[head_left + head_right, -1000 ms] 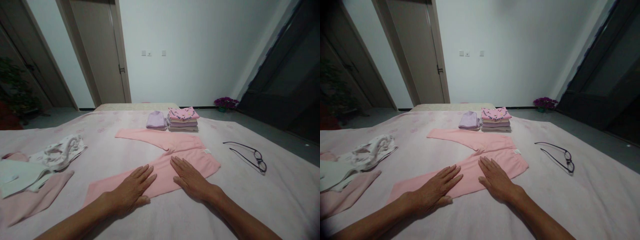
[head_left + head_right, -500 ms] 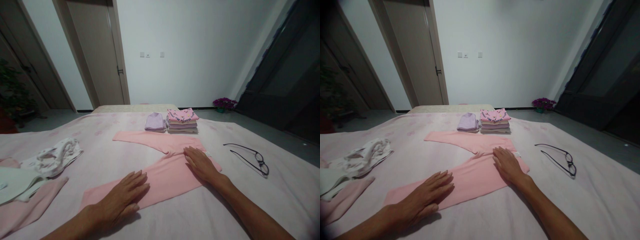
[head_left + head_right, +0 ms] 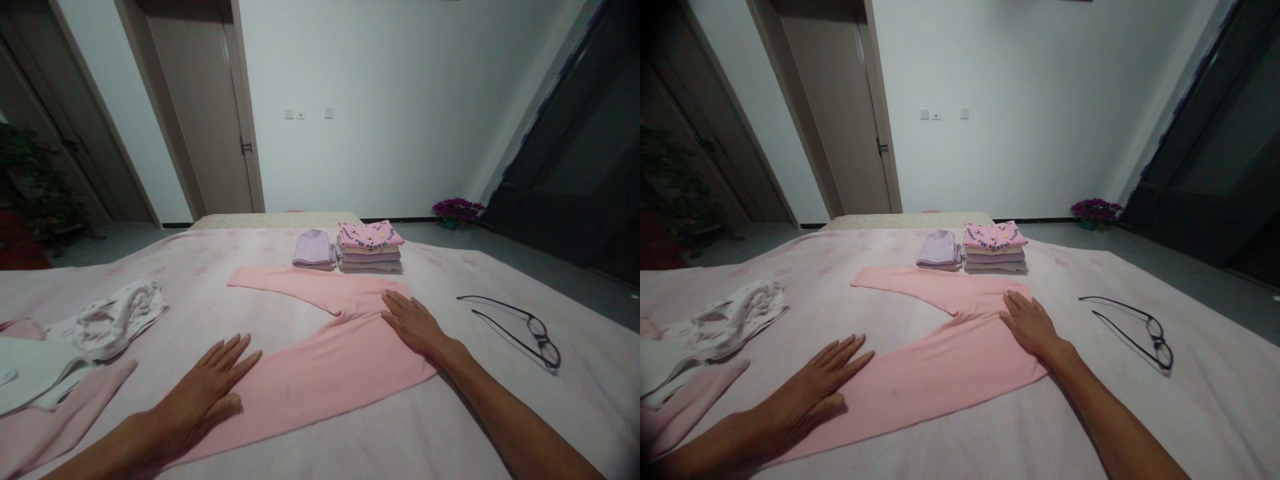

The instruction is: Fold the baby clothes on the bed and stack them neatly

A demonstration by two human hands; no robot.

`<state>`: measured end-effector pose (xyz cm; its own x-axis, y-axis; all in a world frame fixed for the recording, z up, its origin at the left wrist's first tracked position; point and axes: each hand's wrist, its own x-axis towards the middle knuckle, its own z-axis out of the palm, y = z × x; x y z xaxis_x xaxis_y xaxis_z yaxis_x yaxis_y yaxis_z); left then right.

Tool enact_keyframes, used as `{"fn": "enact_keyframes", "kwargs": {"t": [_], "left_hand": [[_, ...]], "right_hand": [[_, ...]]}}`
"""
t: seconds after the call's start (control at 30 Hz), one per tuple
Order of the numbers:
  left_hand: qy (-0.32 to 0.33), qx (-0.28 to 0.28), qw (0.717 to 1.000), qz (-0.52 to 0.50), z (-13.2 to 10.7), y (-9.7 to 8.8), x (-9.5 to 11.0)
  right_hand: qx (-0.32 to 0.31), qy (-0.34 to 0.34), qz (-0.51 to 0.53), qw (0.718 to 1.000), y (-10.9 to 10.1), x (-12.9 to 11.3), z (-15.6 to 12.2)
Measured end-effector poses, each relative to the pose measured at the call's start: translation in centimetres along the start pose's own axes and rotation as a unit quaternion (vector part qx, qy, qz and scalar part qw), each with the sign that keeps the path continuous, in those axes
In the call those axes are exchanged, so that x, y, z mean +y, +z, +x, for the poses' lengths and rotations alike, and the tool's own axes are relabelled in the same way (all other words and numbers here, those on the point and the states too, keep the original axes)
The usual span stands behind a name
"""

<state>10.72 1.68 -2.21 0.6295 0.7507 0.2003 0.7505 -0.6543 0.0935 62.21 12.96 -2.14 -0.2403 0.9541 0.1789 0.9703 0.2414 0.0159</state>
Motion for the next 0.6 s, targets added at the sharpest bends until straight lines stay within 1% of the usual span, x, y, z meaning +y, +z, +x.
{"fn": "enact_keyframes", "kwargs": {"t": [0.07, 0.1, 0.17, 0.2, 0.23, 0.3, 0.37, 0.43, 0.5, 0.6], "left_hand": [[-0.063, 0.055, 0.996, -0.032, 1.0, 0.4, -2.6], [-0.092, 0.084, 0.991, -0.055, 2.0, 0.4, -3.9], [-0.176, 0.103, 0.976, -0.082, 5.0, -0.3, -6.4], [-0.206, 0.102, 0.970, -0.077, 6.9, -0.7, -7.5], [-0.224, 0.096, 0.967, -0.068, 8.9, -1.2, -8.5], [-0.263, 0.076, 0.961, -0.036, 12.8, -1.8, -10.4], [-0.293, 0.068, 0.954, -0.016, 16.1, -1.9, -12.0], [-0.312, 0.061, 0.948, -0.004, 18.5, -1.4, -13.4], [-0.315, 0.050, 0.948, 0.004, 20.2, -0.5, -14.3], [-0.300, 0.033, 0.953, 0.013, 21.8, 0.8, -15.1]], "right_hand": [[0.011, 0.012, 0.022, 1.000, -0.6, 0.1, 0.7], [0.018, 0.026, 0.032, 0.999, -0.9, 0.1, 1.3], [0.033, 0.069, 0.044, 0.996, -1.4, 0.4, 2.7], [0.040, 0.093, 0.047, 0.994, -1.6, 0.7, 3.6], [0.044, 0.112, 0.049, 0.991, -1.6, 0.9, 4.6], [0.046, 0.133, 0.050, 0.989, -1.5, 1.5, 6.4], [0.031, 0.139, 0.039, 0.989, -1.3, 2.1, 7.8], [0.009, 0.141, 0.023, 0.990, -1.0, 2.7, 8.8], [-0.006, 0.139, 0.015, 0.990, -0.7, 3.2, 9.3], [-0.018, 0.118, 0.005, 0.993, -0.7, 3.9, 9.8]]}}
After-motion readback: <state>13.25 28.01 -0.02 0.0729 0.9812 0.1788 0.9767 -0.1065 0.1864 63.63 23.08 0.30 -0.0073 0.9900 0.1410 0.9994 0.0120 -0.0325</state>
